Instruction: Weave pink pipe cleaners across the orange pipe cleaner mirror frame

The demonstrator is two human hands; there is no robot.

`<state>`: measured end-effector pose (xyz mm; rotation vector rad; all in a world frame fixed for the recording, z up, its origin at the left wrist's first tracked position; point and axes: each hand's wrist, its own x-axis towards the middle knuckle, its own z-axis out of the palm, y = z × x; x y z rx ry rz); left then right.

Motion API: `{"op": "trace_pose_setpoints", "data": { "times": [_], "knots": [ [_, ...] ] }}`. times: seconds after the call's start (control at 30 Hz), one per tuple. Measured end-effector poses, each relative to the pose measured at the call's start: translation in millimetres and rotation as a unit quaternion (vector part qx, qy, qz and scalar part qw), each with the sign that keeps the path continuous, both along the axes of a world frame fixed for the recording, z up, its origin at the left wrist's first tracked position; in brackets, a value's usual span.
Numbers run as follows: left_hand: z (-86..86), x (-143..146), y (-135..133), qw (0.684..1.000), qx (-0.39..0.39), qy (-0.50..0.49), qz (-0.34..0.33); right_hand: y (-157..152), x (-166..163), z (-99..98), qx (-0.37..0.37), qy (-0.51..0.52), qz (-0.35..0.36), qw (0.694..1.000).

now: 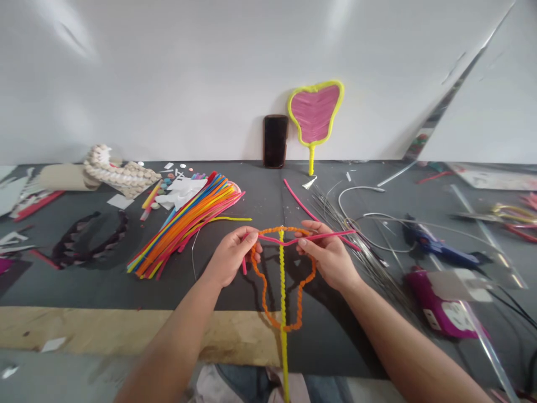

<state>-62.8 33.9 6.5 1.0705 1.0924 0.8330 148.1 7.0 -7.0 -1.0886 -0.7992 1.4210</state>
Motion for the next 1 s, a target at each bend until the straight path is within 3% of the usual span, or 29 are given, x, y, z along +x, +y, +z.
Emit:
{"op": "trace_pose_setpoints", "data": {
  "times": [0.23,0.7,1.0],
  "knots": [
    [-0.4,-1.1,-1.9,1.000,-0.005,0.008,-0.023,0.0,2.5,-1.6,0.047,-0.149,-0.027,0.987],
    [2.2,1.4,-2.6,0.999,0.020,0.033,-0.031,-1.4,-1.0,0.9,0.046,-0.150,-0.044,0.987],
    [1.1,1.1,-3.4,0.986,0.064,0.143,-0.056,-6.2,-7.2,-5.1,0.092,-0.191,0.002,0.977]
  ]
}}
